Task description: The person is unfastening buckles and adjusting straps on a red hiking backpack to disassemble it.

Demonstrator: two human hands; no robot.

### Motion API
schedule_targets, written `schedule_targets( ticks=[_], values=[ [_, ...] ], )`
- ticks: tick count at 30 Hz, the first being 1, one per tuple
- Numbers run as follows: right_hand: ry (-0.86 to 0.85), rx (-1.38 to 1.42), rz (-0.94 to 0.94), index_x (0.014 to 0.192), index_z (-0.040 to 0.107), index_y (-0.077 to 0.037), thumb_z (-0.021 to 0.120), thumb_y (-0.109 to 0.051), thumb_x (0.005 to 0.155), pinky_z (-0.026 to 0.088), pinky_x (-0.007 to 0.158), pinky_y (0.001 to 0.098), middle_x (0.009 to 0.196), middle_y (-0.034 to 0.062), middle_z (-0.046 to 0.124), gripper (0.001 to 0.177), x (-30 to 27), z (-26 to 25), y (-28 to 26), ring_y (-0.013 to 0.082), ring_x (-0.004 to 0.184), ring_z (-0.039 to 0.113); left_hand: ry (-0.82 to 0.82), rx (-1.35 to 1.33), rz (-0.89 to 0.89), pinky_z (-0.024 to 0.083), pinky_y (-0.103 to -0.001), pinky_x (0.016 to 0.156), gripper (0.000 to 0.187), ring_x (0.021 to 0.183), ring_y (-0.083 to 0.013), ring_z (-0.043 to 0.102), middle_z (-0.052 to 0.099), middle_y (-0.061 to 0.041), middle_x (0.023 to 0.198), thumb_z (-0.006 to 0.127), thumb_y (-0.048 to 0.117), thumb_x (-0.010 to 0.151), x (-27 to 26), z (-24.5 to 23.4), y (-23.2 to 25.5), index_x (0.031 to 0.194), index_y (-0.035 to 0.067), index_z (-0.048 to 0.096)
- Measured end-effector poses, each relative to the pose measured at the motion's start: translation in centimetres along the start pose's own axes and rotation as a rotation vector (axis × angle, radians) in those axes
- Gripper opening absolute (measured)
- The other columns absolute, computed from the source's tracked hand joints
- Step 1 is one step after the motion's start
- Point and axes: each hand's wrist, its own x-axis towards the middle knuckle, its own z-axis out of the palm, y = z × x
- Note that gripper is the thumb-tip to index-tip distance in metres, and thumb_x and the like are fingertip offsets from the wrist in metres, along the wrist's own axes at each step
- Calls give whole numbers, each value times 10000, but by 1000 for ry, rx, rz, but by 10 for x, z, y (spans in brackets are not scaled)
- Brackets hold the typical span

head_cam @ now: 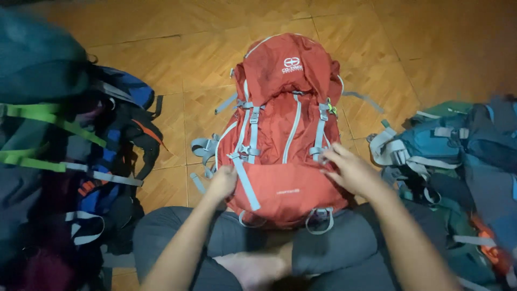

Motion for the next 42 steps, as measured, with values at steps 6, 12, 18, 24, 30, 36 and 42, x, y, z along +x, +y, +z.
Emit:
schedule_targets(
  ticks=[6,12,18,24,30,36,42],
  values=[
    [79,-61,221,1228,503,-174,729,-167,865,641,743,481,1186,101,501,427,25,57,15,429,917,729,186,-317,-167,550,-360,746,191,811,-180,701,722,-97,784,605,230,998,14,-2,29,1119,130,714],
    [288,-399,256,1173,639,-184,700,-544,898,487,996,582,1163,45,632,457,34,16,-60,291,1164,613,204,-363,103,584,-379,848,347,987,-265,741,777,-159,1018,647,37,900,7,-11,36,1224,124,734],
    [398,601,87,1008,784,-89,838,-225,858,580,876,475,1008,135,787,209,73,70,-160,362,991,750,67,-121,620,603,-385,856,134,972,-264,766,803,-47,991,731,89,894,-11,-33,72,992,160,788],
    [313,848,454,958,809,-149,753,-179,943,543,604,302,575,59,688,66,68,122,-163,119,547,620,15,100,504,577,-509,822,219,991,-423,711,758,-181,1043,608,20,918,-5,-128,80,1077,85,743],
    [9,910,496,1026,779,-73,682,-96,951,557,754,358,787,84,780,125,80,168,-158,131,770,652,-80,414,425,566,-424,886,382,1090,-293,616,644,-7,1162,607,119,883,38,-74,42,1245,237,630],
    [128,975,550,1007,760,-17,698,-138,976,536,756,351,778,42,717,140,113,177,-162,143,741,599,-105,465,483,502,-428,922,427,1177,-236,542,616,29,1223,626,234,940,68,-35,-5,1351,270,514],
    [169,925,531,999,697,-69,561,-179,1073,503,731,361,764,58,628,190,113,188,-151,183,744,559,188,423,685,483,-336,841,233,1111,-203,538,629,44,1186,593,288,982,73,-12,-30,1205,252,645]
  ],
)
